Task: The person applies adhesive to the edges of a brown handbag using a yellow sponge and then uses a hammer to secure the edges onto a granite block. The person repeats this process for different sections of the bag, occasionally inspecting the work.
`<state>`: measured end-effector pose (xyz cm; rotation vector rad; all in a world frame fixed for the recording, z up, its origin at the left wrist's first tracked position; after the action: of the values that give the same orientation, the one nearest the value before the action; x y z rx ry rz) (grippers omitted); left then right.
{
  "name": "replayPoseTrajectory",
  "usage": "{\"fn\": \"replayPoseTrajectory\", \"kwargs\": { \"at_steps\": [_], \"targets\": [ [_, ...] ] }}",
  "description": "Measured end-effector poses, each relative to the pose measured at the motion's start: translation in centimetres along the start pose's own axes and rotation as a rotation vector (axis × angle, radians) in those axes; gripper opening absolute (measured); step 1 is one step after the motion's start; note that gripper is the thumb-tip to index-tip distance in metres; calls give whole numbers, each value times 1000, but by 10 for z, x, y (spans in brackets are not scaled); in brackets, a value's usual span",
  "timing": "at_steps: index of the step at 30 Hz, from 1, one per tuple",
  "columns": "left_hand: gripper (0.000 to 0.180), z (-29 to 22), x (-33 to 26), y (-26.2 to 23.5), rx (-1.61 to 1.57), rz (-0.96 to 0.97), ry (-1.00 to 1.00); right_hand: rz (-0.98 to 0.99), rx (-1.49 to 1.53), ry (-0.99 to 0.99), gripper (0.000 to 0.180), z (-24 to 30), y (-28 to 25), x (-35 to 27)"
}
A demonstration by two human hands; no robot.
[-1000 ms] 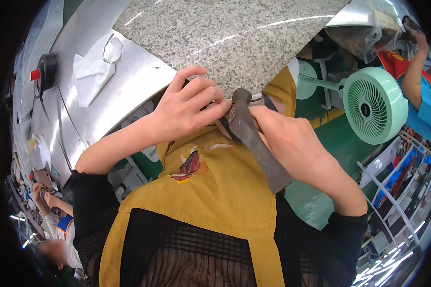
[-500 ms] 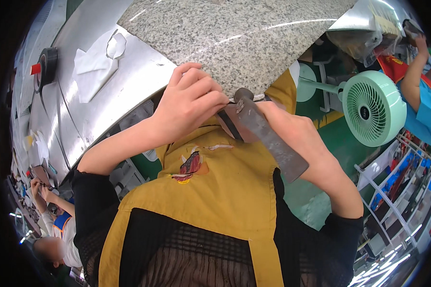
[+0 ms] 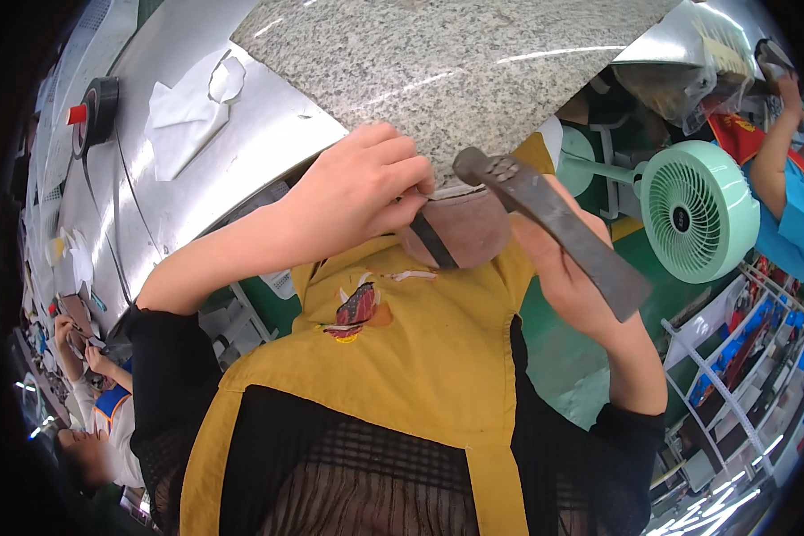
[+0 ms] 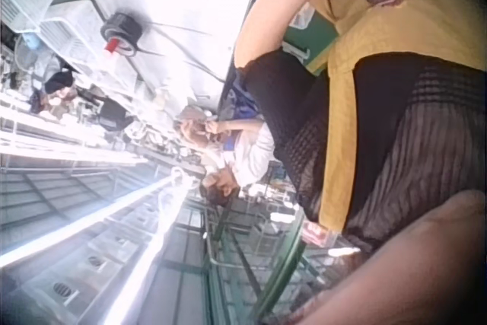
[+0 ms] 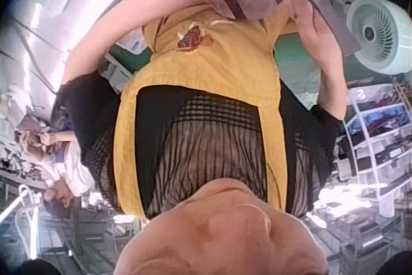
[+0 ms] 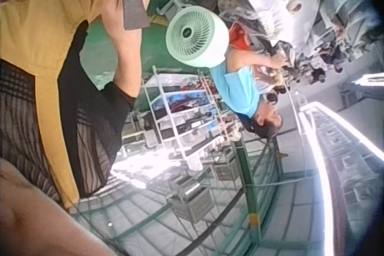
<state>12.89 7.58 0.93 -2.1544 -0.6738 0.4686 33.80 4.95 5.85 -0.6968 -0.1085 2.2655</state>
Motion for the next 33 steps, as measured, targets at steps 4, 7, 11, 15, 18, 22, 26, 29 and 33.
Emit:
{"fn": "replayPoseTrajectory", "kwargs": {
  "at_steps": [4,7,11,15,18,22,26,29,33],
  "targets": [
    [13,-7,16,1,-232,24,-52,-34,133,96,23,-3,-13,-10],
    [10,-7,22,11,-118,-11,-77,-35,-116,-37,24,-3,-12,-4],
    [8,3,15,8,-144,-32,17,28,-156,-14,27,-5,-6,3],
    [18,-1,10,13,74,-82,60,45,-152,-72,31,-1,-10,6],
    [26,-3,5,18,251,-170,213,15,-226,-128,34,2,-14,5],
    [30,-3,6,22,326,-216,277,126,-367,-71,37,2,-1,5],
    [27,-1,5,19,389,-178,288,104,-361,-111,38,5,-9,6],
    [24,-5,7,19,454,-260,289,20,-448,-137,38,8,-4,5],
    [25,6,3,12,95,-169,114,110,-441,-99,39,6,5,11]
  ]
}}
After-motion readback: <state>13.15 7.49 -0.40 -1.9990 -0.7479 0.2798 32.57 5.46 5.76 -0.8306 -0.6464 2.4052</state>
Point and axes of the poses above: each hand's wrist, its own x-axis towards the middle knuckle, its own y-axis out of the palm, z = x × y, the point moved 3 cm from there along x, towards the middle knuckle, and after that the axes turned 15 degrees about z, right-handed, at the moved point
